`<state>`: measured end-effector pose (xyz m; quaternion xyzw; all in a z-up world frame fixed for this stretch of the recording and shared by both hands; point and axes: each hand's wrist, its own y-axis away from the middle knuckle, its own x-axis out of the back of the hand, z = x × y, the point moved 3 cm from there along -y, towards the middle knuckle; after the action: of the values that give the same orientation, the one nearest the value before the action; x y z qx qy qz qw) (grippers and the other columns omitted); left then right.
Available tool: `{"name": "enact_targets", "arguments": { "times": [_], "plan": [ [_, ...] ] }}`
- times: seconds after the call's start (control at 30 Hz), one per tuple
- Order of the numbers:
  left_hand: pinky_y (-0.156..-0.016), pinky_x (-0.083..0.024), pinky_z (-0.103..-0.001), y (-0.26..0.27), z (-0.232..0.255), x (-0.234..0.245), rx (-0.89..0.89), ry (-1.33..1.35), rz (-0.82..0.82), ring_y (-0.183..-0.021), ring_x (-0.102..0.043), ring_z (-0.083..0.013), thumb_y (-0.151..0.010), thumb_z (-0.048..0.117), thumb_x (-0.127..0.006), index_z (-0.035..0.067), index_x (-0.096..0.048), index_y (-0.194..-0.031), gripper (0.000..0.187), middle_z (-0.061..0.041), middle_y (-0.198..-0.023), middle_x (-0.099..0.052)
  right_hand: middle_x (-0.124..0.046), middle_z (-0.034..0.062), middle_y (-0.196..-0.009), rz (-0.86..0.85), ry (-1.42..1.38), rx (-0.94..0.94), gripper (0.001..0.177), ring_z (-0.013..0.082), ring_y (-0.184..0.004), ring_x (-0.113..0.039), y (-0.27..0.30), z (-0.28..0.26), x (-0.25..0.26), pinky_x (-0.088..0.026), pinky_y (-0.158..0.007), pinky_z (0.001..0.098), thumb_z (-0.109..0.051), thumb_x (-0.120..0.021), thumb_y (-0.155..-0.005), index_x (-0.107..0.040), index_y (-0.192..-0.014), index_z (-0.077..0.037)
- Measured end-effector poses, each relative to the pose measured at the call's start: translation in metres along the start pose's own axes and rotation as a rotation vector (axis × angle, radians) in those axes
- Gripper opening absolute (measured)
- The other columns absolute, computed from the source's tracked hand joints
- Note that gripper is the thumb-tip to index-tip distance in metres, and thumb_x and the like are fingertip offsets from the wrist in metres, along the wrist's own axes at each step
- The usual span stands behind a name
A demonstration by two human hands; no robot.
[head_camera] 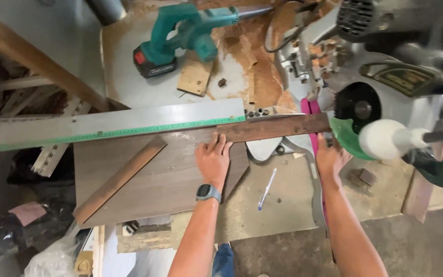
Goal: Measuring, marking, and cutting wooden boards using a miter saw on a workbench in a workshop.
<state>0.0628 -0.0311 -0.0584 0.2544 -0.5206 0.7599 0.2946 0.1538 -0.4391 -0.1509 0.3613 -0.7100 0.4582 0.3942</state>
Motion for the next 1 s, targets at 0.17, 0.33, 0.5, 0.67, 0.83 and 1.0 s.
{"name": "enact_targets", "arguments": {
  "times": [0.17,0.33,0.5,0.67,0.83,1.0],
  "plan": [
    [-0.066,-0.054,-0.035,0.002,-0.001,-0.001,0.058,0.007,-0.041,-0.077,-0.061,-0.0197,-0.094,0.046,-0.081,0.02,-0.083,-0.111,0.032,-0.001,-0.102,-0.079,-0.064,0.0227,-0.14,-0.007,-0.014,-0.083,0.061,0.0451,-0.132,-0.053,-0.001,0.013,-0.009,-0.031,-0.113,0.0545,-0.062,-0.077,-0.088,-0.072,-0.133,-0.021],
    [-0.067,-0.058,-0.034,0.006,-0.007,-0.006,0.079,0.031,-0.091,-0.078,-0.066,-0.0193,-0.095,0.044,-0.08,0.018,-0.082,-0.116,0.033,-0.004,-0.11,-0.08,-0.065,0.0193,-0.139,-0.006,-0.095,-0.021,0.047,0.0396,-0.13,-0.054,-0.005,-0.043,0.045,-0.037,-0.106,0.0498,-0.058,-0.077,-0.092,-0.075,-0.129,-0.03],
    [-0.071,-0.057,-0.035,0.005,-0.006,-0.004,0.121,0.074,-0.108,-0.082,-0.066,-0.0191,-0.098,0.043,-0.077,0.019,-0.081,-0.117,0.031,-0.003,-0.114,-0.079,-0.072,0.0194,-0.117,-0.123,-0.129,-0.188,0.047,0.0375,-0.114,-0.063,-0.009,-0.065,0.073,-0.043,-0.097,0.0435,-0.063,-0.072,-0.094,-0.07,-0.134,-0.038],
    [-0.074,-0.059,-0.033,0.012,-0.014,-0.015,0.173,0.128,-0.129,-0.084,-0.068,-0.0171,-0.091,0.04,-0.084,0.02,-0.081,-0.119,0.034,-0.002,-0.115,-0.08,-0.072,0.0199,-0.115,-0.248,-0.117,-0.276,0.053,0.0378,-0.114,-0.063,-0.014,-0.049,0.055,-0.042,-0.096,0.0422,-0.073,-0.065,-0.091,-0.065,-0.136,-0.045],
    [-0.074,-0.059,-0.033,0.012,-0.015,-0.015,0.207,0.163,-0.148,-0.084,-0.068,-0.0174,-0.09,0.036,-0.086,0.019,-0.08,-0.12,0.035,-0.003,-0.116,-0.079,-0.07,0.0234,-0.12,-0.268,-0.144,-0.298,0.053,0.0419,-0.117,-0.06,-0.015,-0.055,0.06,-0.039,-0.096,0.0428,-0.07,-0.066,-0.092,-0.065,-0.138,-0.043],
    [-0.073,-0.058,-0.034,0.017,-0.018,-0.024,0.179,0.138,-0.14,-0.081,-0.066,-0.0171,-0.088,0.037,-0.086,0.022,-0.078,-0.12,0.037,-0.001,-0.118,-0.078,-0.069,0.0248,-0.123,-0.266,-0.135,-0.27,0.053,0.0423,-0.121,-0.059,-0.016,-0.058,0.062,-0.039,-0.097,0.044,-0.069,-0.065,-0.094,-0.065,-0.139,-0.04]
  ]
}}
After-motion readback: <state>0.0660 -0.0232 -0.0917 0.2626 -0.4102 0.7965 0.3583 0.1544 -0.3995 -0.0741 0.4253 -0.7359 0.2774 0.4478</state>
